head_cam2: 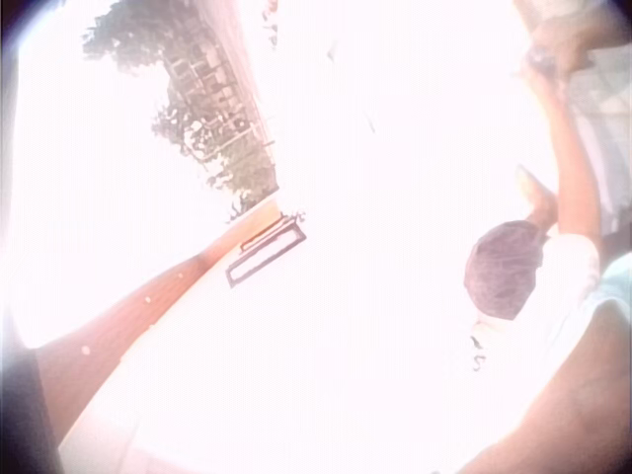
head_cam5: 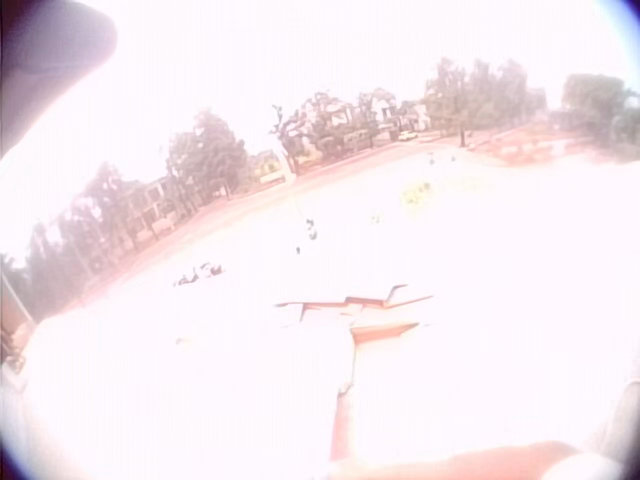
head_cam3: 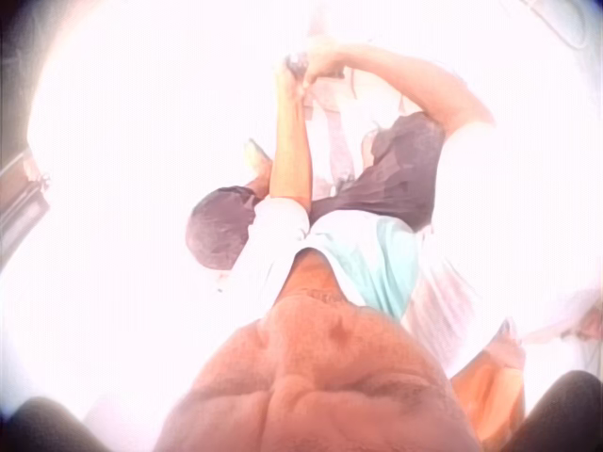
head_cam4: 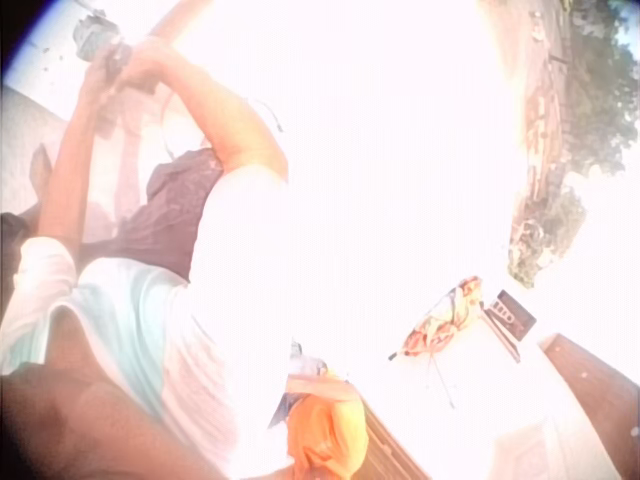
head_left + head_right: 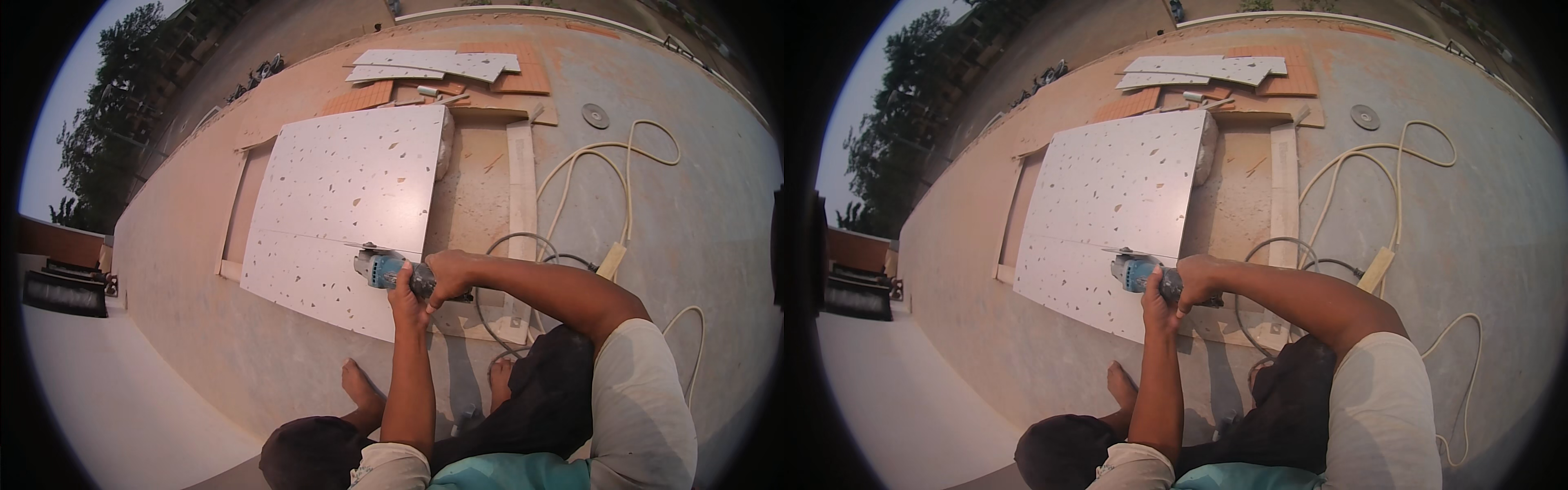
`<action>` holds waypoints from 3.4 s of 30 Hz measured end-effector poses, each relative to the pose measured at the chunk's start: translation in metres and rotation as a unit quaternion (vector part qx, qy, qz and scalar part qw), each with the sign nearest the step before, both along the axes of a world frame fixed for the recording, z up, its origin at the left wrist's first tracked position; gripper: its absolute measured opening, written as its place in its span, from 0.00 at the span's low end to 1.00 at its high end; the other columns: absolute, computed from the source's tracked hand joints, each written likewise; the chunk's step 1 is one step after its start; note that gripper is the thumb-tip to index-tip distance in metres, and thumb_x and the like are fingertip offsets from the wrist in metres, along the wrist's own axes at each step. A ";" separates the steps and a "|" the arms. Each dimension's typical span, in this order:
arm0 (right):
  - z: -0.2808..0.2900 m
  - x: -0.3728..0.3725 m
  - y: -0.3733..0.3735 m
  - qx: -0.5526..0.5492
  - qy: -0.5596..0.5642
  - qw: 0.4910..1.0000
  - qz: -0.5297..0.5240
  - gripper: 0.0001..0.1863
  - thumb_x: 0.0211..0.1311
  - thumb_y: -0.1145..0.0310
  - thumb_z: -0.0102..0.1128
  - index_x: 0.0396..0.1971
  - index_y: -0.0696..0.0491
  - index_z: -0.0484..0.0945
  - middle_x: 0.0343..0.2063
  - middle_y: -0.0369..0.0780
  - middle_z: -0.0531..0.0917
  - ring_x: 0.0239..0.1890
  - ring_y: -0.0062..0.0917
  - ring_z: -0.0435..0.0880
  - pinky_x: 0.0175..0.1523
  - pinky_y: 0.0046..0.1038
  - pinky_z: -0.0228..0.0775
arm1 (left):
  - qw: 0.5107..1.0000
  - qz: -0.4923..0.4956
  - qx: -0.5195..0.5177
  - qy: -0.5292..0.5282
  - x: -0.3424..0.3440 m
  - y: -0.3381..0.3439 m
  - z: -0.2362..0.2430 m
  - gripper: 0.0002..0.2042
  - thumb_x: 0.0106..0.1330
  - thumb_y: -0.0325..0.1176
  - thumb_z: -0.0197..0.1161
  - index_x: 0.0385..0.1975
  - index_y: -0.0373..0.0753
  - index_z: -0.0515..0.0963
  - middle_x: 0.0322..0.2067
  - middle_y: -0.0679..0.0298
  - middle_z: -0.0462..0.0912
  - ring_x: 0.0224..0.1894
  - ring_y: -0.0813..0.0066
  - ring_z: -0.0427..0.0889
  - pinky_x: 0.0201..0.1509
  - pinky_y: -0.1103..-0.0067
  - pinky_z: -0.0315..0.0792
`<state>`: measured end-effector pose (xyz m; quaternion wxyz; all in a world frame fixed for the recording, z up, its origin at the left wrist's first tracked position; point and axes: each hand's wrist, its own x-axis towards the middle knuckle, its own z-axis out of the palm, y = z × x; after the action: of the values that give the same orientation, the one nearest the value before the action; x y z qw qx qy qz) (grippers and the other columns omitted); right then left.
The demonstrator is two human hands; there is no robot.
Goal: The person uses an angle grinder to cut a large white speckled tile into smaller rectangular pieces. The person sits on the floor and guides the tool along the tile surface, creating multiple cuts. After finishing, the person lifts the cut pieces and hands one to a coworker.
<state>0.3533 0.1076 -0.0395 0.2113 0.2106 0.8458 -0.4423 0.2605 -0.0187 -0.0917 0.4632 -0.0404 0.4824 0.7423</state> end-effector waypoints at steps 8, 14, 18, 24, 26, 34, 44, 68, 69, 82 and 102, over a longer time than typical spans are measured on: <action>0.006 0.010 0.001 -0.002 0.016 1.000 0.003 0.44 0.31 0.45 0.79 0.42 0.65 0.76 0.39 0.54 0.83 0.45 0.44 0.83 0.48 0.35 0.73 | 1.000 0.006 -0.003 -0.011 0.008 0.001 0.000 0.14 0.63 0.35 0.66 0.42 0.34 0.73 0.36 0.62 0.79 0.37 0.71 0.82 0.42 0.72 0.78; 0.010 0.013 0.001 -0.010 0.021 1.000 0.008 0.44 0.31 0.45 0.79 0.42 0.67 0.76 0.37 0.54 0.83 0.42 0.44 0.84 0.47 0.34 0.74 | 1.000 -0.007 -0.007 0.015 0.007 -0.002 -0.011 0.13 0.66 0.39 0.63 0.41 0.36 0.74 0.35 0.61 0.81 0.38 0.69 0.83 0.44 0.72 0.79; 0.009 0.015 0.003 -0.003 0.014 1.000 0.016 0.44 0.31 0.46 0.79 0.42 0.68 0.76 0.38 0.55 0.83 0.42 0.44 0.84 0.47 0.34 0.74 | 1.000 -0.013 -0.003 0.022 0.008 -0.001 -0.016 0.13 0.67 0.41 0.61 0.40 0.38 0.74 0.35 0.62 0.81 0.39 0.69 0.84 0.44 0.72 0.79; 0.007 0.019 0.001 0.003 0.031 1.000 -0.004 0.43 0.31 0.45 0.79 0.41 0.67 0.76 0.37 0.55 0.83 0.43 0.44 0.84 0.48 0.35 0.74 | 1.000 -0.012 -0.010 0.025 0.010 -0.002 -0.017 0.13 0.67 0.41 0.61 0.40 0.37 0.74 0.35 0.62 0.81 0.38 0.69 0.84 0.44 0.72 0.79; 0.006 0.019 0.001 0.004 0.021 1.000 -0.003 0.43 0.30 0.45 0.79 0.41 0.66 0.77 0.37 0.55 0.83 0.42 0.45 0.84 0.48 0.35 0.74 | 1.000 -0.015 -0.011 0.024 0.010 -0.001 -0.017 0.13 0.67 0.41 0.61 0.40 0.37 0.74 0.35 0.61 0.81 0.38 0.69 0.84 0.44 0.72 0.79; 0.010 0.025 0.000 0.001 0.014 1.000 -0.009 0.43 0.30 0.45 0.79 0.41 0.65 0.77 0.37 0.55 0.84 0.43 0.44 0.84 0.48 0.35 0.75 | 0.999 -0.018 -0.012 0.031 0.011 -0.002 -0.028 0.14 0.67 0.42 0.60 0.40 0.37 0.75 0.35 0.60 0.82 0.37 0.68 0.84 0.44 0.71 0.80; 0.014 0.033 0.001 -0.001 0.018 1.000 -0.004 0.38 0.31 0.48 0.79 0.38 0.64 0.79 0.34 0.52 0.84 0.39 0.42 0.85 0.45 0.34 0.75 | 1.000 -0.025 -0.003 0.017 0.020 -0.001 -0.023 0.14 0.67 0.42 0.60 0.40 0.36 0.74 0.36 0.60 0.82 0.38 0.67 0.84 0.44 0.71 0.80; 0.008 0.049 0.001 -0.004 0.030 0.999 -0.013 0.31 0.32 0.50 0.79 0.30 0.61 0.81 0.29 0.51 0.85 0.34 0.40 0.86 0.41 0.34 0.74 | 1.000 -0.015 -0.010 0.023 0.038 0.001 -0.019 0.13 0.67 0.41 0.62 0.40 0.38 0.74 0.34 0.63 0.82 0.37 0.70 0.83 0.43 0.72 0.78; 0.008 0.050 0.001 -0.007 0.031 0.999 -0.013 0.31 0.32 0.50 0.79 0.30 0.62 0.81 0.29 0.51 0.85 0.34 0.40 0.86 0.41 0.34 0.74 | 1.000 -0.015 -0.011 0.021 0.039 0.001 -0.019 0.13 0.67 0.41 0.62 0.40 0.38 0.74 0.34 0.63 0.82 0.37 0.70 0.83 0.43 0.72 0.78; 0.008 0.057 0.001 -0.003 0.025 1.000 -0.004 0.36 0.32 0.48 0.79 0.35 0.63 0.79 0.32 0.52 0.84 0.36 0.42 0.85 0.43 0.34 0.74 | 1.000 -0.015 -0.013 0.016 0.047 0.001 -0.019 0.13 0.66 0.41 0.62 0.38 0.38 0.75 0.34 0.63 0.82 0.36 0.70 0.84 0.43 0.73 0.79; 0.007 0.068 0.000 -0.007 0.001 1.000 -0.011 0.38 0.32 0.48 0.78 0.38 0.64 0.77 0.33 0.54 0.84 0.38 0.44 0.85 0.45 0.36 0.74 | 1.000 -0.015 -0.021 0.011 0.062 0.002 -0.009 0.13 0.66 0.40 0.63 0.39 0.37 0.74 0.34 0.63 0.81 0.36 0.70 0.83 0.44 0.72 0.78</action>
<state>0.4212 0.1075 -0.0326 0.2072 0.2176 0.8404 -0.4511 0.3222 -0.0169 -0.1003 0.4676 -0.0349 0.5036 0.7256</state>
